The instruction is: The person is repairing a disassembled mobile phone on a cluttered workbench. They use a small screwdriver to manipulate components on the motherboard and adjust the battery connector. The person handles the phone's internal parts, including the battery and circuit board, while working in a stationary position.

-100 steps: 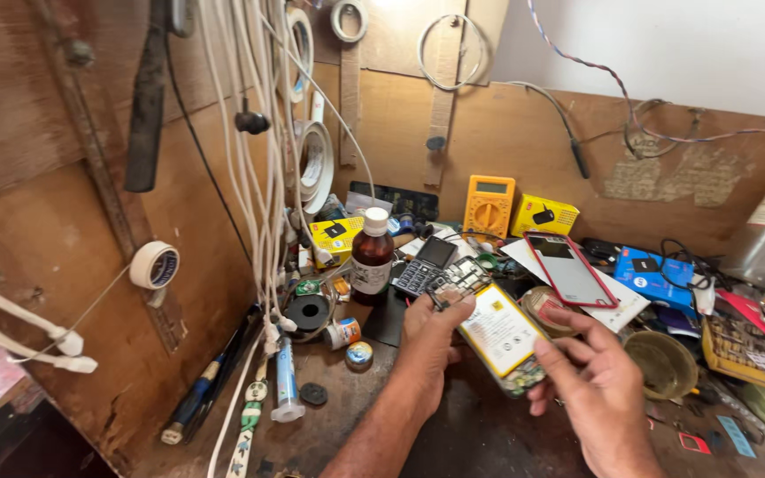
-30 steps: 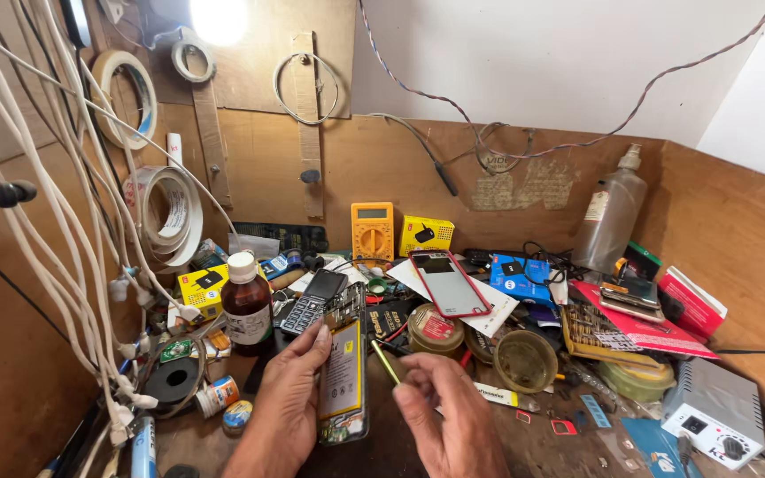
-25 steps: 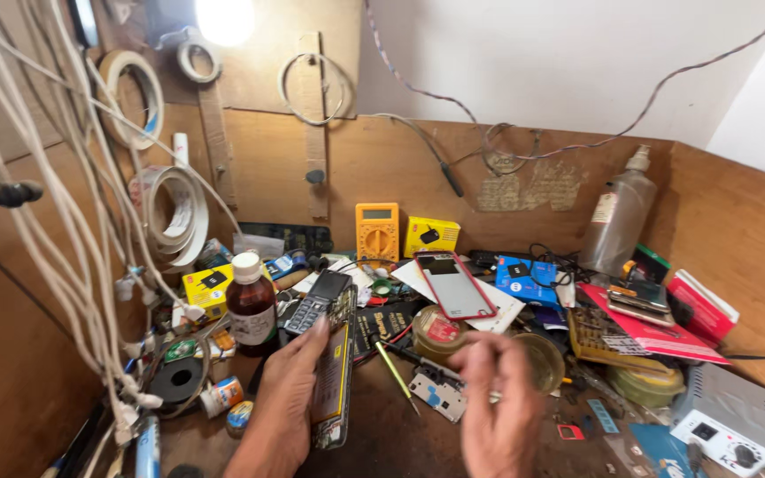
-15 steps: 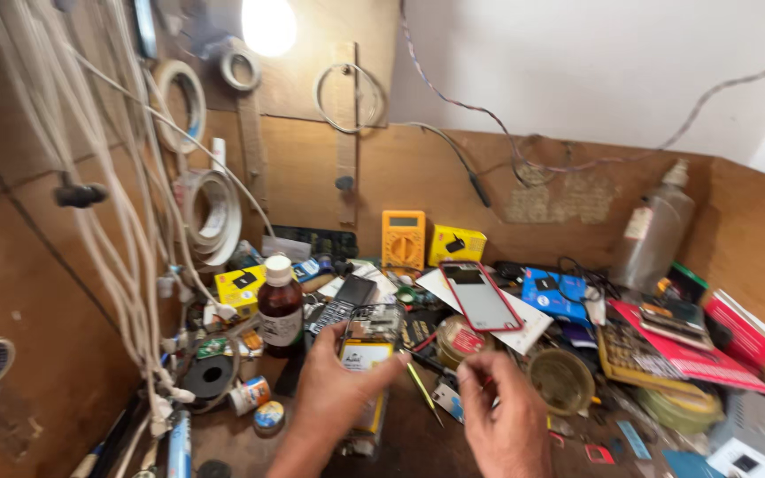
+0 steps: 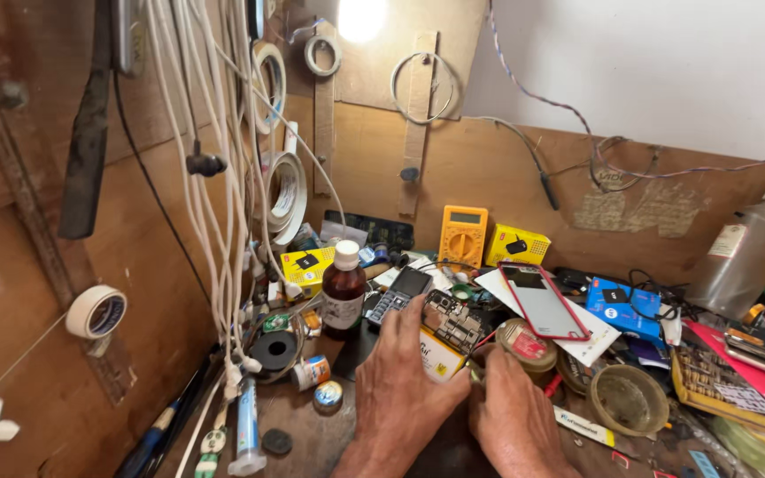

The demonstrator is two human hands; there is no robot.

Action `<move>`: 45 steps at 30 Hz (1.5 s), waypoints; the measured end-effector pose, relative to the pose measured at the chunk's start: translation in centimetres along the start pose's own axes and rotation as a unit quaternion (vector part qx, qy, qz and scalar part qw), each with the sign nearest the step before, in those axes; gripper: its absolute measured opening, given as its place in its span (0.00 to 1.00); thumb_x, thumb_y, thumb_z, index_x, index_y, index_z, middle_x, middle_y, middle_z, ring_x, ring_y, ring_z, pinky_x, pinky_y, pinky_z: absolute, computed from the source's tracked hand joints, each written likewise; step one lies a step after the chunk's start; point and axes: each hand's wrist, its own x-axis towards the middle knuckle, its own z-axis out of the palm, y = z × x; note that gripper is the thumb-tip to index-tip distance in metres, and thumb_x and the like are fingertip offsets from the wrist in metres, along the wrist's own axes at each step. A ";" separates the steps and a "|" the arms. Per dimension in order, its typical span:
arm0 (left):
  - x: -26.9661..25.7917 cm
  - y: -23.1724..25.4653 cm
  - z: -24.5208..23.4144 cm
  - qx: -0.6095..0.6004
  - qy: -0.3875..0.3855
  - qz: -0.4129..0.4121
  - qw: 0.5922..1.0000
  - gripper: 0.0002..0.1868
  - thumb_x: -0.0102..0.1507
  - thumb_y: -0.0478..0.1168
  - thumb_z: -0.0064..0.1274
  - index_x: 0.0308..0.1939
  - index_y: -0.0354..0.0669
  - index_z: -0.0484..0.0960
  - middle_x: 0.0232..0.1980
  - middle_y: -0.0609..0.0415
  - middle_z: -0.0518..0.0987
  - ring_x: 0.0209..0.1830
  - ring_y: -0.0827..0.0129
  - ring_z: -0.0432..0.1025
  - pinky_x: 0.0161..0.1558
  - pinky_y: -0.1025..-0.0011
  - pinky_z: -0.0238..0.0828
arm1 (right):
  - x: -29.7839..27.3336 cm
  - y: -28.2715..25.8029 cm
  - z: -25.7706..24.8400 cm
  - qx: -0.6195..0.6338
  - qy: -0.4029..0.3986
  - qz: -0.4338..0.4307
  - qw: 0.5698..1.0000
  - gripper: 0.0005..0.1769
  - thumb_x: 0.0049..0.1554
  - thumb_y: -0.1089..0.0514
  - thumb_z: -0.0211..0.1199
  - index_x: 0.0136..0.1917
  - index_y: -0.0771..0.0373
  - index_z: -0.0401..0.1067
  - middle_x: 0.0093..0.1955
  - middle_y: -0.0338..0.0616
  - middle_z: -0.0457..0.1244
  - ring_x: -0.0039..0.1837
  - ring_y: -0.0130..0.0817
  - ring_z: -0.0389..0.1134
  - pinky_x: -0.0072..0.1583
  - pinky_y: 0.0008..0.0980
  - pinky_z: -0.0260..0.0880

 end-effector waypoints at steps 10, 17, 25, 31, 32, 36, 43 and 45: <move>0.0 -0.7 0.2 0.034 -0.030 -0.027 0.999 0.52 0.46 0.49 0.68 0.70 0.38 0.63 0.55 0.45 0.74 0.53 0.49 0.74 0.51 0.53 0.73 | 1.1 2.6 -0.9 0.228 0.193 -0.050 0.953 0.14 0.62 0.60 0.58 0.60 0.64 0.73 0.48 0.52 0.70 0.48 0.43 0.73 0.49 0.40 0.73; -0.4 -1.0 1.1 0.031 -0.072 -0.025 0.997 0.47 0.46 0.51 0.67 0.65 0.38 0.68 0.55 0.46 0.76 0.55 0.50 0.74 0.54 0.54 0.73 | 2.4 2.3 -2.6 0.565 0.132 -0.043 0.813 0.11 0.65 0.60 0.59 0.53 0.73 0.72 0.42 0.49 0.69 0.41 0.34 0.72 0.44 0.33 0.76; -0.5 -1.4 1.7 0.039 -0.107 -0.042 0.993 0.50 0.45 0.52 0.67 0.67 0.36 0.67 0.56 0.46 0.76 0.57 0.50 0.74 0.55 0.54 0.72 | 4.4 -0.9 -2.4 0.531 0.122 -0.089 0.833 0.09 0.58 0.63 0.66 0.50 0.72 0.74 0.42 0.46 0.71 0.42 0.30 0.73 0.47 0.29 0.77; -0.6 -1.4 1.8 0.032 -0.112 -0.040 0.992 0.41 0.45 0.52 0.66 0.60 0.42 0.75 0.55 0.48 0.78 0.57 0.52 0.74 0.56 0.56 0.72 | 3.6 -0.5 -1.1 0.468 0.140 -0.075 0.869 0.08 0.59 0.62 0.67 0.48 0.70 0.77 0.41 0.44 0.72 0.42 0.24 0.72 0.46 0.25 0.75; -0.6 -1.5 1.9 0.036 -0.106 -0.037 0.993 0.43 0.45 0.52 0.66 0.62 0.40 0.73 0.55 0.47 0.77 0.56 0.51 0.74 0.56 0.55 0.72 | 3.6 -0.2 -1.0 0.475 0.144 -0.085 0.864 0.08 0.59 0.62 0.67 0.48 0.70 0.77 0.42 0.43 0.72 0.42 0.24 0.72 0.47 0.25 0.75; -0.7 -1.8 2.0 0.036 -0.079 -0.012 0.996 0.48 0.44 0.51 0.68 0.65 0.35 0.70 0.55 0.45 0.77 0.56 0.50 0.74 0.54 0.54 0.72 | 3.3 0.3 -0.8 0.472 0.146 -0.089 0.865 0.08 0.58 0.62 0.67 0.48 0.70 0.77 0.42 0.43 0.72 0.43 0.23 0.72 0.48 0.25 0.74; -0.6 -1.4 1.7 0.039 -0.107 -0.032 0.993 0.49 0.43 0.52 0.68 0.65 0.35 0.69 0.55 0.45 0.76 0.55 0.50 0.74 0.54 0.55 0.73 | 3.1 -0.2 -0.7 0.458 0.160 -0.098 0.869 0.08 0.58 0.63 0.68 0.49 0.71 0.76 0.44 0.44 0.72 0.45 0.22 0.72 0.49 0.25 0.73; -0.5 -1.4 1.7 0.043 -0.116 -0.038 0.992 0.48 0.44 0.52 0.67 0.65 0.37 0.69 0.54 0.46 0.77 0.55 0.51 0.74 0.54 0.54 0.73 | 3.0 -0.2 -0.6 0.452 0.164 -0.098 0.871 0.08 0.57 0.63 0.69 0.49 0.70 0.76 0.45 0.44 0.73 0.46 0.22 0.72 0.49 0.24 0.73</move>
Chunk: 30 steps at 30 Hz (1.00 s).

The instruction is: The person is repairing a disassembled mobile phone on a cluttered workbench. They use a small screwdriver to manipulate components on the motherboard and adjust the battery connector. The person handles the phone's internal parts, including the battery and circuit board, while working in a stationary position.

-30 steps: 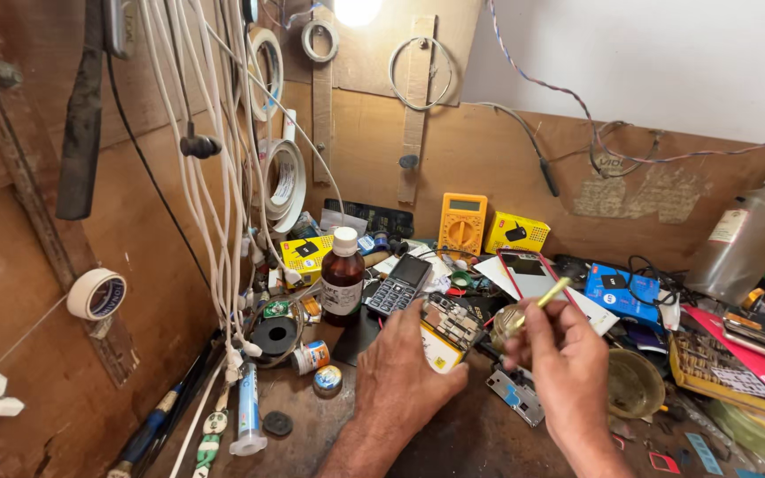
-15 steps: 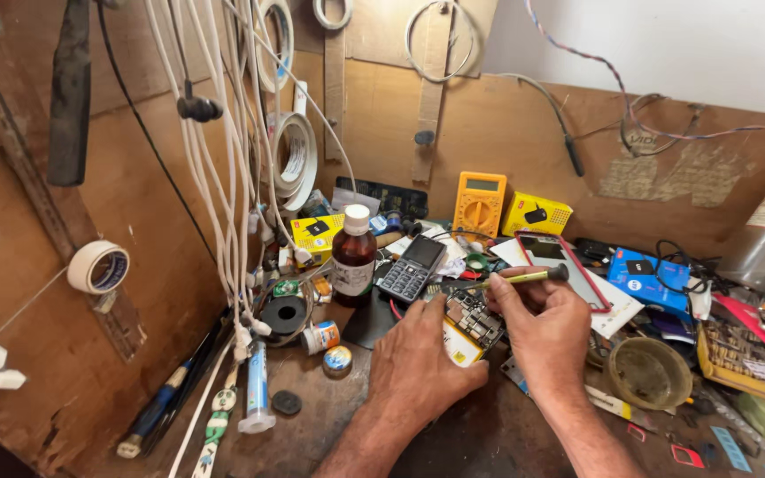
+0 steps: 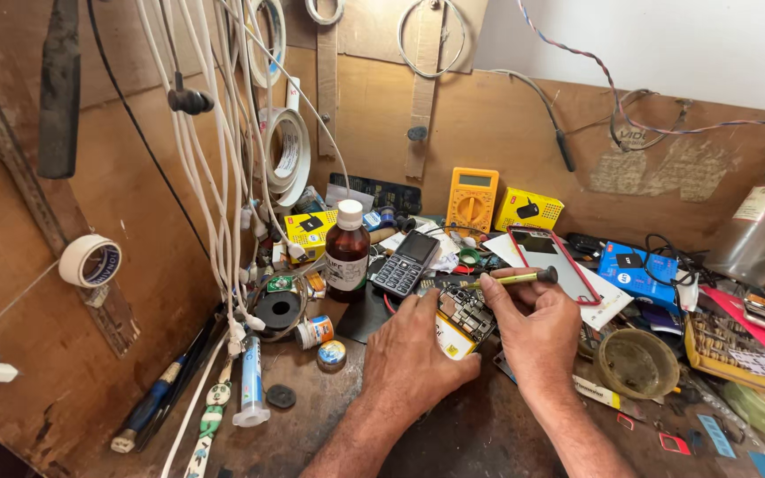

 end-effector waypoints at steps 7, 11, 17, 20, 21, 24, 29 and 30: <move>-0.1 -0.3 0.3 -0.001 0.015 0.013 1.000 0.48 0.44 0.52 0.67 0.65 0.36 0.69 0.54 0.46 0.76 0.56 0.50 0.74 0.54 0.54 0.73 | -0.4 -0.4 0.1 -0.037 0.005 0.010 0.999 0.08 0.57 0.63 0.68 0.48 0.70 0.76 0.43 0.44 0.73 0.45 0.23 0.72 0.48 0.23 0.73; -0.1 -0.3 0.3 -0.008 0.025 0.024 0.999 0.47 0.44 0.52 0.67 0.64 0.36 0.70 0.55 0.45 0.76 0.56 0.49 0.74 0.54 0.54 0.72 | -0.2 0.2 0.1 0.017 0.005 0.021 1.000 0.07 0.58 0.64 0.68 0.48 0.70 0.76 0.44 0.45 0.73 0.46 0.22 0.72 0.50 0.24 0.72; -0.4 -0.1 0.0 -0.041 0.035 0.033 0.998 0.48 0.44 0.51 0.68 0.66 0.36 0.69 0.58 0.45 0.76 0.57 0.49 0.74 0.56 0.55 0.73 | 0.7 1.6 -0.7 0.138 0.004 0.106 0.985 0.09 0.57 0.63 0.68 0.51 0.70 0.78 0.46 0.48 0.73 0.46 0.28 0.73 0.51 0.28 0.74; -0.5 0.1 -0.2 -0.054 0.039 0.034 0.997 0.49 0.44 0.51 0.68 0.66 0.37 0.69 0.58 0.45 0.76 0.57 0.50 0.74 0.56 0.55 0.72 | 0.9 1.6 -0.8 0.173 -0.002 0.110 0.979 0.09 0.58 0.63 0.67 0.52 0.70 0.77 0.46 0.48 0.72 0.46 0.30 0.74 0.53 0.29 0.75; -0.5 0.2 -0.3 -0.054 0.034 0.028 0.998 0.49 0.44 0.51 0.68 0.67 0.37 0.69 0.58 0.45 0.76 0.57 0.50 0.74 0.56 0.56 0.72 | 1.0 1.4 -0.9 0.181 -0.003 0.108 0.978 0.09 0.58 0.63 0.67 0.52 0.70 0.77 0.46 0.48 0.72 0.47 0.30 0.74 0.53 0.30 0.75; -0.4 0.4 -0.4 -0.055 0.037 0.031 0.997 0.50 0.44 0.52 0.68 0.67 0.37 0.68 0.59 0.45 0.76 0.58 0.50 0.74 0.56 0.55 0.72 | 1.1 1.0 -1.0 0.179 -0.003 0.127 0.976 0.10 0.58 0.63 0.66 0.52 0.69 0.77 0.46 0.48 0.73 0.47 0.30 0.74 0.54 0.30 0.74; -0.5 0.6 -0.6 -0.053 0.028 0.030 0.998 0.51 0.44 0.51 0.68 0.68 0.37 0.67 0.59 0.46 0.76 0.57 0.51 0.74 0.56 0.56 0.73 | 1.0 0.4 -1.3 0.202 -0.010 0.148 0.968 0.10 0.59 0.62 0.66 0.53 0.70 0.77 0.46 0.48 0.73 0.47 0.30 0.74 0.53 0.30 0.73; -0.5 0.7 -0.6 -0.052 0.027 0.028 0.998 0.50 0.44 0.51 0.68 0.68 0.38 0.67 0.60 0.46 0.76 0.57 0.51 0.75 0.56 0.56 0.73 | 1.0 0.3 -1.4 0.202 -0.010 0.152 0.968 0.10 0.59 0.62 0.65 0.53 0.70 0.77 0.46 0.48 0.73 0.47 0.30 0.74 0.53 0.30 0.73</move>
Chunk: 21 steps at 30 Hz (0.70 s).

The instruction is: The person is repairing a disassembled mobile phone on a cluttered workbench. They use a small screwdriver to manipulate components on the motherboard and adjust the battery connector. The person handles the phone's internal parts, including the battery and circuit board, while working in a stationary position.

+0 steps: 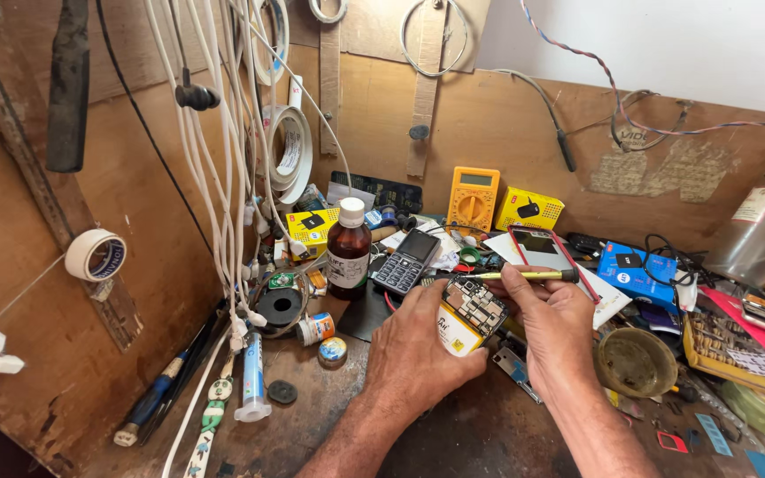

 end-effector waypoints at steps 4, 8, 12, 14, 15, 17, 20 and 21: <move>-0.1 -0.2 0.1 0.000 0.001 -0.001 1.000 0.50 0.45 0.51 0.68 0.68 0.38 0.68 0.60 0.46 0.76 0.58 0.51 0.74 0.56 0.56 0.73 | 0.1 0.2 0.3 -0.031 -0.001 -0.056 0.998 0.11 0.59 0.63 0.66 0.54 0.70 0.76 0.46 0.47 0.72 0.47 0.29 0.74 0.53 0.29 0.75; -0.1 -0.4 0.2 0.002 0.030 0.039 0.999 0.47 0.45 0.49 0.68 0.65 0.37 0.69 0.58 0.45 0.76 0.57 0.49 0.74 0.56 0.55 0.72 | 0.0 0.1 0.5 -0.068 -0.003 -0.079 0.995 0.10 0.60 0.63 0.66 0.53 0.70 0.75 0.46 0.47 0.72 0.46 0.28 0.73 0.51 0.28 0.75; -0.1 -0.5 0.1 0.020 0.022 0.051 0.998 0.42 0.45 0.48 0.67 0.61 0.39 0.72 0.55 0.46 0.76 0.55 0.49 0.74 0.53 0.54 0.73 | 0.1 -0.4 0.8 -0.150 0.009 -0.072 0.986 0.10 0.60 0.62 0.66 0.53 0.69 0.76 0.44 0.46 0.72 0.45 0.28 0.73 0.48 0.27 0.73; -0.2 -0.5 0.0 0.028 0.025 0.061 0.997 0.42 0.45 0.47 0.67 0.62 0.38 0.71 0.55 0.45 0.76 0.55 0.48 0.74 0.53 0.53 0.73 | 0.4 -0.8 0.7 -0.166 0.003 -0.051 0.985 0.10 0.60 0.61 0.65 0.53 0.68 0.76 0.43 0.46 0.72 0.44 0.28 0.74 0.47 0.27 0.74; -0.1 -0.6 0.0 0.032 0.026 0.063 0.997 0.43 0.45 0.47 0.67 0.63 0.37 0.71 0.54 0.44 0.76 0.54 0.48 0.74 0.53 0.53 0.73 | 0.6 -1.0 0.7 -0.174 0.000 -0.040 0.984 0.10 0.59 0.61 0.65 0.53 0.68 0.76 0.43 0.45 0.72 0.43 0.28 0.74 0.46 0.27 0.74; -0.3 -0.6 0.0 0.034 0.026 0.066 0.997 0.44 0.45 0.47 0.67 0.63 0.37 0.70 0.54 0.44 0.76 0.54 0.48 0.74 0.52 0.53 0.73 | 1.3 -1.2 0.4 -0.135 -0.033 -0.021 0.990 0.11 0.59 0.60 0.65 0.52 0.69 0.76 0.42 0.46 0.73 0.43 0.30 0.75 0.46 0.29 0.75; -0.1 -0.3 -0.2 0.030 0.023 0.071 0.997 0.43 0.45 0.47 0.67 0.62 0.37 0.71 0.54 0.44 0.76 0.54 0.48 0.75 0.52 0.53 0.73 | 2.4 -2.1 -0.5 -0.136 -0.052 0.052 0.988 0.13 0.61 0.57 0.64 0.52 0.70 0.76 0.44 0.48 0.73 0.44 0.32 0.74 0.45 0.30 0.69; -0.1 -0.3 -0.3 0.029 0.019 0.071 0.997 0.43 0.45 0.48 0.67 0.62 0.37 0.71 0.53 0.44 0.76 0.53 0.48 0.75 0.52 0.53 0.73 | 2.7 -2.4 -0.7 -0.145 -0.054 0.085 0.984 0.14 0.62 0.55 0.63 0.52 0.70 0.76 0.44 0.49 0.73 0.44 0.32 0.73 0.44 0.29 0.66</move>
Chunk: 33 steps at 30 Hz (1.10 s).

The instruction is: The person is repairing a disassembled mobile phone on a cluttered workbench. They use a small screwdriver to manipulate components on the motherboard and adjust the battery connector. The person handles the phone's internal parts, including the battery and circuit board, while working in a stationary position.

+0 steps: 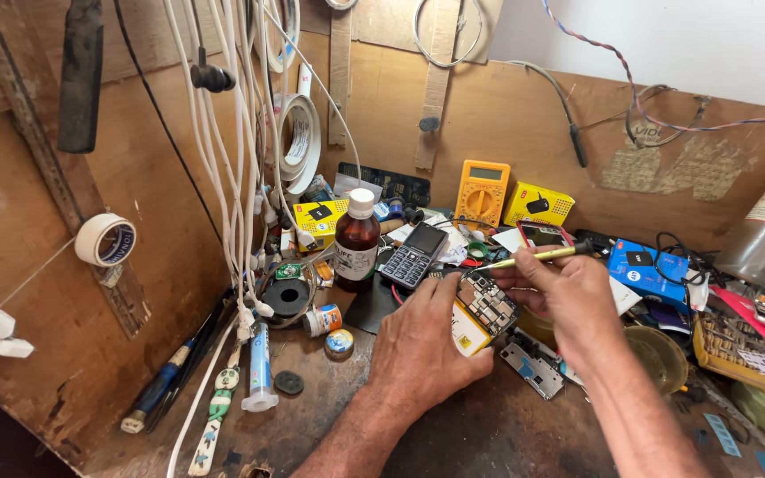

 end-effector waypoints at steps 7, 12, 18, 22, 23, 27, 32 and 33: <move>0.0 0.2 -0.2 -0.012 -0.012 -0.006 1.000 0.42 0.46 0.47 0.67 0.62 0.38 0.72 0.53 0.46 0.76 0.54 0.49 0.75 0.52 0.54 0.74 | 2.1 -0.6 -0.8 0.056 -0.051 0.075 0.994 0.15 0.61 0.54 0.61 0.52 0.70 0.74 0.47 0.52 0.72 0.48 0.37 0.74 0.50 0.35 0.75; -0.1 0.0 0.1 -0.014 0.014 0.016 1.000 0.43 0.45 0.47 0.67 0.63 0.36 0.71 0.54 0.44 0.76 0.54 0.47 0.74 0.51 0.53 0.73 | 2.5 0.4 -1.0 0.095 -0.070 0.075 0.990 0.14 0.60 0.56 0.62 0.53 0.70 0.75 0.47 0.51 0.72 0.49 0.37 0.73 0.52 0.37 0.75; 0.0 0.0 0.2 -0.026 0.011 -0.001 1.000 0.42 0.46 0.47 0.67 0.62 0.38 0.72 0.53 0.45 0.76 0.54 0.48 0.75 0.52 0.53 0.74 | 1.1 0.7 -0.4 0.166 -0.035 0.025 0.985 0.14 0.60 0.55 0.62 0.54 0.67 0.74 0.48 0.49 0.71 0.49 0.36 0.74 0.54 0.35 0.78; 0.1 -0.2 0.4 -0.024 0.029 0.002 0.999 0.42 0.45 0.47 0.67 0.61 0.38 0.71 0.53 0.45 0.76 0.54 0.47 0.74 0.52 0.53 0.73 | -0.8 0.5 0.1 0.084 0.023 -0.059 0.994 0.13 0.60 0.57 0.64 0.53 0.69 0.75 0.45 0.48 0.71 0.45 0.35 0.74 0.49 0.32 0.76; 0.1 -0.3 0.4 -0.025 0.024 -0.006 0.999 0.41 0.45 0.48 0.67 0.60 0.39 0.71 0.53 0.45 0.76 0.54 0.48 0.74 0.52 0.53 0.73 | -1.2 0.5 0.3 0.054 0.035 -0.090 0.994 0.13 0.60 0.57 0.65 0.53 0.69 0.76 0.44 0.49 0.72 0.44 0.34 0.74 0.48 0.31 0.76; 0.1 -0.3 0.3 -0.026 0.012 -0.027 0.999 0.40 0.46 0.49 0.67 0.60 0.41 0.72 0.54 0.46 0.76 0.54 0.49 0.74 0.53 0.53 0.73 | -2.7 0.4 1.3 -0.041 0.049 -0.188 0.980 0.11 0.56 0.60 0.69 0.50 0.69 0.78 0.42 0.47 0.73 0.43 0.28 0.74 0.48 0.27 0.77; 0.0 -0.2 0.2 -0.027 0.004 -0.042 0.999 0.40 0.46 0.50 0.67 0.59 0.42 0.73 0.55 0.47 0.77 0.55 0.50 0.74 0.54 0.54 0.73 | -3.8 0.0 2.0 -0.125 0.066 -0.197 0.970 0.09 0.55 0.63 0.71 0.48 0.71 0.79 0.42 0.46 0.73 0.43 0.24 0.71 0.45 0.25 0.72; 0.1 -0.2 0.2 -0.027 0.006 -0.041 0.999 0.41 0.46 0.50 0.67 0.60 0.41 0.72 0.55 0.47 0.77 0.55 0.50 0.74 0.54 0.54 0.73 | -3.8 -0.1 2.0 -0.135 0.071 -0.193 0.969 0.09 0.55 0.63 0.71 0.48 0.71 0.80 0.41 0.46 0.73 0.42 0.23 0.71 0.45 0.25 0.71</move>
